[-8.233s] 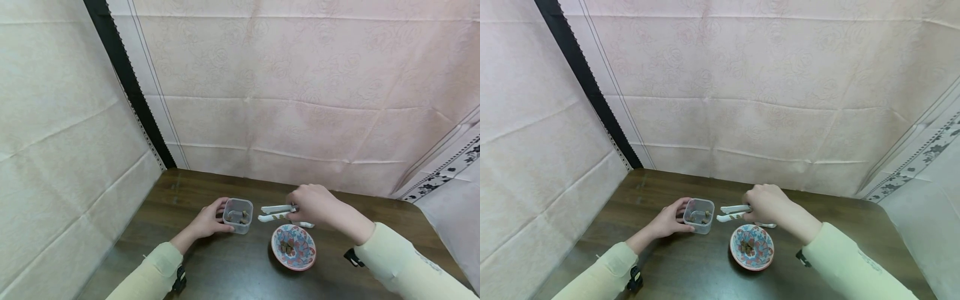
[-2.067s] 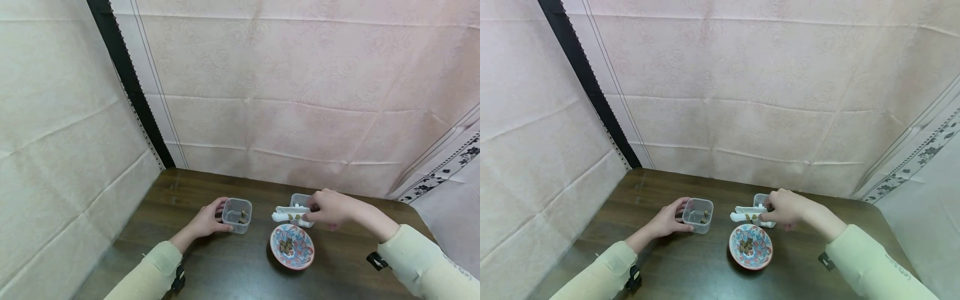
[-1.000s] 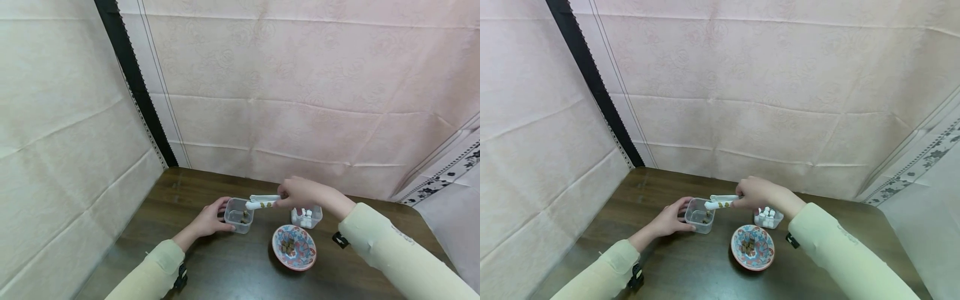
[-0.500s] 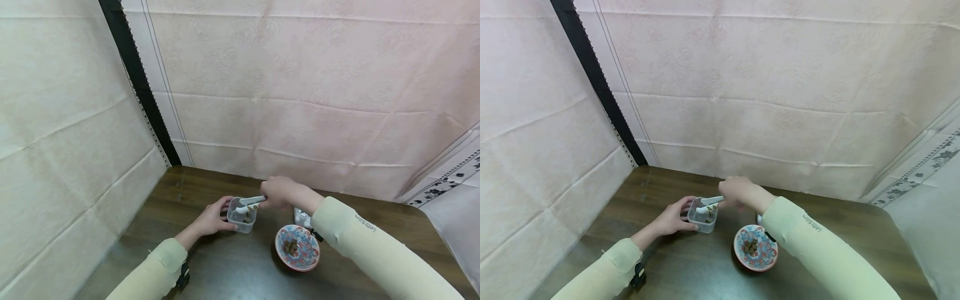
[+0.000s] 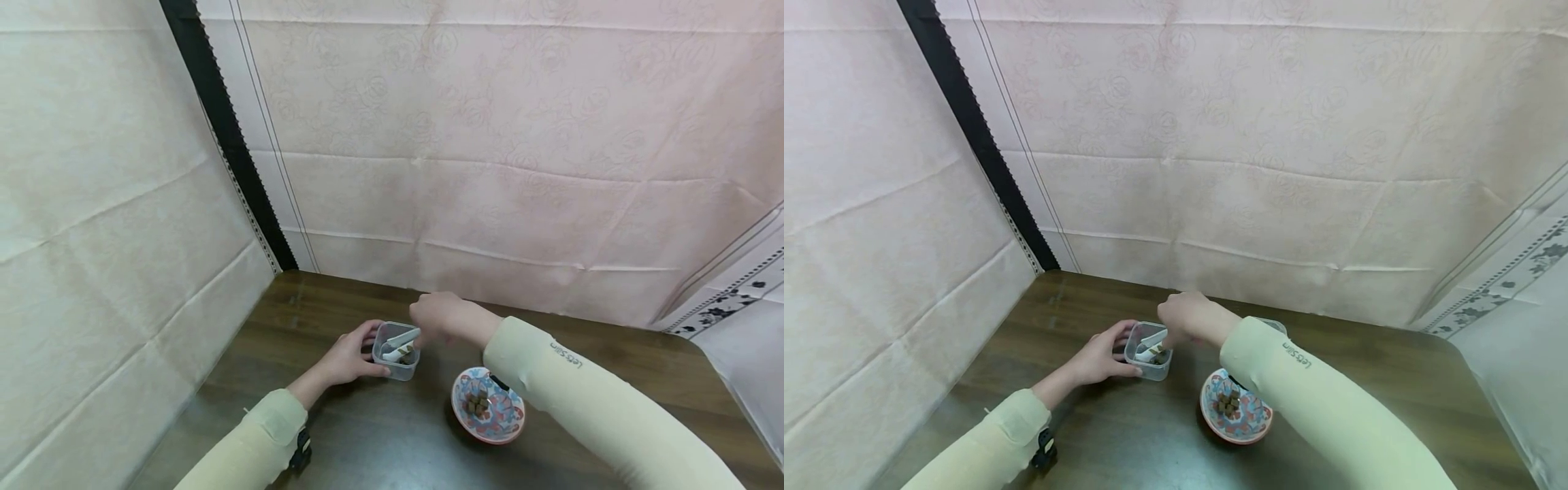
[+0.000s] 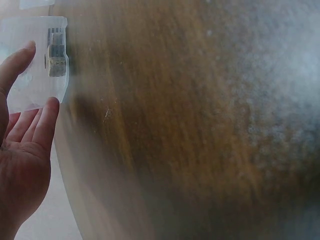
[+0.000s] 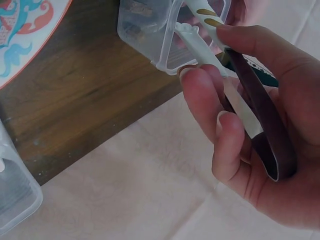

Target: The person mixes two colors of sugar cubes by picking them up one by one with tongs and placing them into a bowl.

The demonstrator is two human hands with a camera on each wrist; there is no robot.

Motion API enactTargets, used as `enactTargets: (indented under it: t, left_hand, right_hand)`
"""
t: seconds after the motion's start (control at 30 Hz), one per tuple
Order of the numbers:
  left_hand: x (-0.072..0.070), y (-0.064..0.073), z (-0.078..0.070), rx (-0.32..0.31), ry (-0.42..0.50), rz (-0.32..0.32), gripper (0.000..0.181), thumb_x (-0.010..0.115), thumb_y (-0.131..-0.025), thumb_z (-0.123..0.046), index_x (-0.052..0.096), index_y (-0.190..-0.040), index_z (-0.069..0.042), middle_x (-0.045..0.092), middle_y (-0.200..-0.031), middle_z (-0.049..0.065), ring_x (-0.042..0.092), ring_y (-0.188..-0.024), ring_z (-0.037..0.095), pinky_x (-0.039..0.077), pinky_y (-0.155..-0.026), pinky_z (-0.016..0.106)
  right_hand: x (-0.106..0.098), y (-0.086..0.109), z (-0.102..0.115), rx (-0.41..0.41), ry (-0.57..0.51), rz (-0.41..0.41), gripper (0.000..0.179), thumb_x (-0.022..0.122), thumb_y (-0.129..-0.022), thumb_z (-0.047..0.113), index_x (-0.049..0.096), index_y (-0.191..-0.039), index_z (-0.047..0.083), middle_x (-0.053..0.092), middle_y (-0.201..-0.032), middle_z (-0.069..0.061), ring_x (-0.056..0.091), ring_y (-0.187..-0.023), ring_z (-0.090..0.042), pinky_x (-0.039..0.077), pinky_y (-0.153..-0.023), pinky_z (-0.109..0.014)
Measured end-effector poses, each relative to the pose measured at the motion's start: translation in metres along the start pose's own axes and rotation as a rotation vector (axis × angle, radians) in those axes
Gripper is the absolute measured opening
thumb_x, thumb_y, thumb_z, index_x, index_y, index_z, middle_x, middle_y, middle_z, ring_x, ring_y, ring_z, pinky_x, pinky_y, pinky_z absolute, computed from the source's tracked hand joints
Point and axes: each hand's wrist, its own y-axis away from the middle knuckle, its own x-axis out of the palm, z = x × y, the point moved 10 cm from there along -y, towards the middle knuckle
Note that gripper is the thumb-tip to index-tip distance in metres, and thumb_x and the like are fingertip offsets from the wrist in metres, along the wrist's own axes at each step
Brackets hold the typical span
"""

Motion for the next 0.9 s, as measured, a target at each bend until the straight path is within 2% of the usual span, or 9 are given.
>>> enactTargets:
  t: [0.17, 0.3, 0.57, 0.77, 0.9]
  left_hand:
    - [0.0, 0.0, -0.002, 0.002, -0.008, 0.002, 0.087, 0.092, -0.085, -0.007, 0.043, -0.157, -0.005, 0.055, -0.151, 0.019, 0.053, -0.144, 0.039, 0.057, -0.106, 0.044]
    - [0.001, -0.001, -0.001, 0.007, 0.003, 0.01, 0.087, 0.092, -0.085, -0.007, 0.043, -0.157, -0.005, 0.055, -0.151, 0.02, 0.053, -0.144, 0.04, 0.057, -0.106, 0.044]
    - [0.003, -0.002, 0.003, 0.019, 0.014, 0.024, 0.086, 0.091, -0.086, -0.007, 0.043, -0.157, -0.007, 0.055, -0.151, 0.02, 0.053, -0.144, 0.04, 0.057, -0.106, 0.046]
    - [0.003, -0.001, 0.003, 0.016, 0.017, 0.027, 0.085, 0.09, -0.087, -0.007, 0.042, -0.157, -0.006, 0.055, -0.151, 0.021, 0.052, -0.144, 0.041, 0.056, -0.106, 0.048]
    - [0.003, -0.001, 0.003, 0.015, 0.023, 0.025, 0.086, 0.09, -0.086, -0.006, 0.042, -0.158, -0.006, 0.055, -0.151, 0.021, 0.052, -0.144, 0.041, 0.056, -0.106, 0.047]
  right_hand:
    - [0.003, -0.004, 0.002, 0.013, -0.003, 0.016, 0.03, 0.08, -0.096, 0.041, 0.068, -0.085, 0.015, 0.066, -0.071, 0.001, 0.064, -0.047, -0.011, 0.054, -0.052, -0.028]
    - [0.003, -0.005, 0.004, 0.02, 0.018, 0.011, 0.031, 0.083, -0.093, 0.041, 0.068, -0.082, 0.017, 0.065, -0.073, 0.002, 0.063, -0.048, -0.01, 0.054, -0.052, -0.029]
    - [-0.001, -0.008, 0.012, -0.01, 0.105, -0.04, 0.027, 0.083, -0.087, 0.034, 0.065, -0.077, 0.018, 0.063, -0.072, 0.003, 0.06, -0.055, -0.012, 0.057, -0.059, -0.032]
    - [0.002, -0.007, 0.015, 0.004, 0.097, -0.008, 0.03, 0.083, -0.088, 0.036, 0.064, -0.075, 0.017, 0.065, -0.063, 0.003, 0.06, -0.044, -0.01, 0.055, -0.056, -0.03]
    - [0.003, -0.008, 0.016, 0.011, 0.112, -0.002, 0.029, 0.083, -0.09, 0.035, 0.065, -0.077, 0.017, 0.065, -0.066, 0.003, 0.06, -0.046, -0.01, 0.056, -0.056, -0.028]
